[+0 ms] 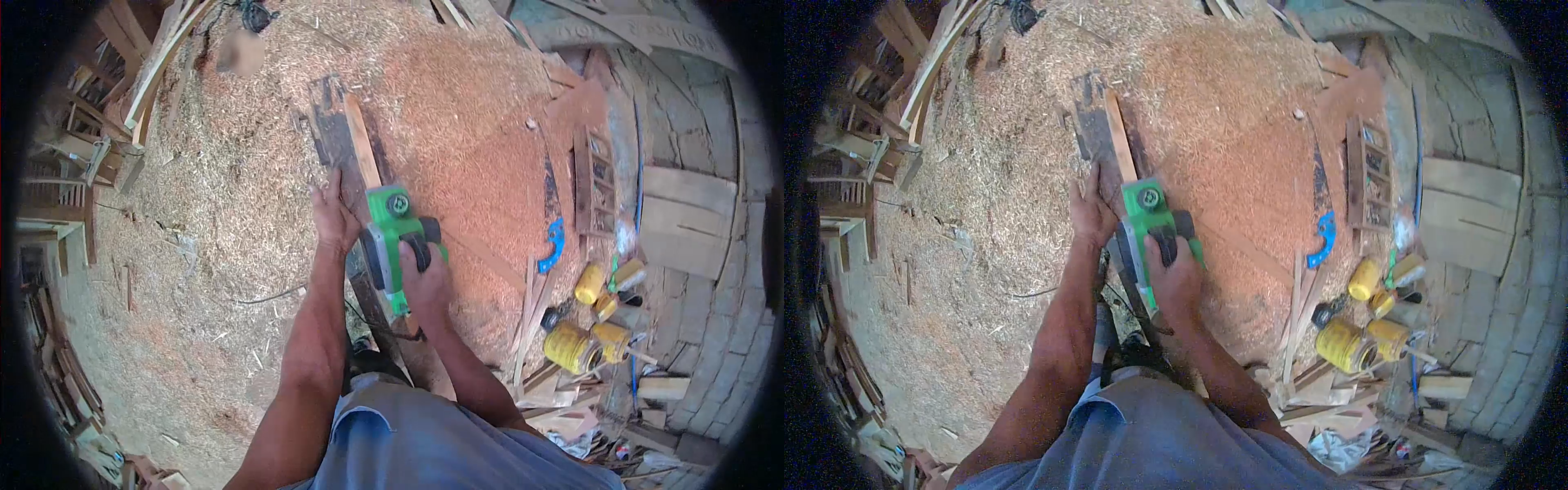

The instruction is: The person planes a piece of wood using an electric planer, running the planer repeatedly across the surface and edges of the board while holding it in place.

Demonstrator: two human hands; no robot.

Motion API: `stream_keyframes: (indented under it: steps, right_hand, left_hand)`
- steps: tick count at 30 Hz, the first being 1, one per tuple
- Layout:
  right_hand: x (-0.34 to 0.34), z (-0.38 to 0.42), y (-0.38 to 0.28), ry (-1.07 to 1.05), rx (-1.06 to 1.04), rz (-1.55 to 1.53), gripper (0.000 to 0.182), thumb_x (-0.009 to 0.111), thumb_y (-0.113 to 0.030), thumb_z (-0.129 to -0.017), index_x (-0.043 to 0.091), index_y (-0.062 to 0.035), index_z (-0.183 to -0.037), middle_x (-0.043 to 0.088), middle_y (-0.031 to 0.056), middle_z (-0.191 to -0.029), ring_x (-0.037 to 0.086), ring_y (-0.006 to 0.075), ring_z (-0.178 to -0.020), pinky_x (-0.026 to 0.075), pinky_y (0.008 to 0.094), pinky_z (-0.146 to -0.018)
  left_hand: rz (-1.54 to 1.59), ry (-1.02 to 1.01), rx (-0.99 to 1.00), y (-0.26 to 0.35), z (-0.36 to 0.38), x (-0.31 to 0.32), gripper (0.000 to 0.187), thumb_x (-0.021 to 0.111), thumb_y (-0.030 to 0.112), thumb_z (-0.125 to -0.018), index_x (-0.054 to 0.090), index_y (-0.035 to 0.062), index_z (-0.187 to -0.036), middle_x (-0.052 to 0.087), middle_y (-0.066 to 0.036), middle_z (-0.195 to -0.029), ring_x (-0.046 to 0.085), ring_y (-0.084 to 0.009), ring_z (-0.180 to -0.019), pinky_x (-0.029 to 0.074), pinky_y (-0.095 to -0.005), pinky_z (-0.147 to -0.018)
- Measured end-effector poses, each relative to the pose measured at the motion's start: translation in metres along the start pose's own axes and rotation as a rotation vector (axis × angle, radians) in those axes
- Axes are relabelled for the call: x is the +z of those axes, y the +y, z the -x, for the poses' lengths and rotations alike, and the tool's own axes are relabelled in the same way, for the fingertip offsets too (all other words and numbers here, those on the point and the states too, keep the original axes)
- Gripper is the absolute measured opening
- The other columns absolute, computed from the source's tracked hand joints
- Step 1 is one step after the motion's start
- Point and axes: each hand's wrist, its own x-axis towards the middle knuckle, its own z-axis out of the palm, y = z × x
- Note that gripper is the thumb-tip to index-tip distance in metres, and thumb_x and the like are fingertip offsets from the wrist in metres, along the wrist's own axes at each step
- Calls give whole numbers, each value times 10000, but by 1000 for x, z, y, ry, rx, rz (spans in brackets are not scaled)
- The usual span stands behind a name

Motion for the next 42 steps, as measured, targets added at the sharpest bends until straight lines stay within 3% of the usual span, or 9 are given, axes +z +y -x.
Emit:
stream_keyframes:
  steps: [12,19,24,27,28,30,31,34,42]
  right_hand:
    - [100,-223,-128,-4,-108,-161,539,663,-522,-973,753,7,-1023,738,262,-890,725,439,-887,542,510,-813]
    - [138,-290,-144,-47,-180,-196,572,671,-548,-961,734,7,-840,701,151,-700,700,332,-668,545,469,-693]
    - [66,-176,-82,-127,-93,-257,599,689,-560,-954,694,39,-952,687,210,-755,701,374,-776,537,490,-732]
    - [5,-53,-15,-83,-127,-89,576,706,-542,-949,699,29,-1022,691,243,-898,686,398,-869,530,482,-776]
    - [-28,-7,-4,-236,14,-139,557,698,-504,-960,675,-2,-1201,722,281,-1007,699,467,-972,545,527,-847]
    - [-64,89,42,-119,19,-113,489,755,-455,-939,668,-23,-1151,720,244,-935,708,462,-860,558,516,-771]
    - [-77,132,74,-186,96,-46,468,765,-444,-930,658,-32,-1127,712,236,-893,714,448,-832,559,512,-740]
    - [-113,234,132,-224,226,-26,471,780,-451,-912,655,-41,-1108,703,236,-849,715,443,-796,555,512,-719]
    - [-102,246,141,-187,253,47,473,786,-450,-905,640,-26,-1054,702,249,-843,711,452,-788,551,538,-715]
  left_hand:
    - [70,108,57,-4,-6,1,826,281,678,-1081,361,70,-1635,427,-143,-1632,421,-322,-1488,317,-455,-1255]
    - [42,108,68,-5,-5,9,823,261,658,-1080,352,56,-1635,444,-170,-1618,454,-341,-1467,344,-468,-1242]
    - [7,165,30,-4,-4,11,803,264,634,-1087,366,49,-1627,447,-157,-1619,459,-320,-1467,350,-437,-1237]
    - [7,33,65,-8,-7,1,768,414,577,-1085,357,36,-1627,459,-141,-1611,494,-307,-1428,382,-423,-1205]
    - [-110,6,97,-10,-8,0,763,478,536,-1073,348,31,-1630,459,-145,-1611,491,-298,-1428,382,-419,-1202]
    - [-353,-58,160,-15,-14,4,779,604,454,-1047,330,22,-1635,458,-154,-1609,485,-281,-1428,382,-410,-1196]
    - [-479,125,144,-22,-18,4,798,734,293,-986,347,26,-1630,492,-176,-1578,550,-271,-1363,444,-400,-1141]
    - [-695,91,81,-28,-22,6,776,751,242,-972,378,29,-1619,541,-202,-1525,621,-289,-1273,508,-391,-1072]
    - [-656,20,29,-27,-28,7,591,625,230,-1052,421,102,-1592,656,-93,-1363,679,-281,-1165,553,-470,-986]
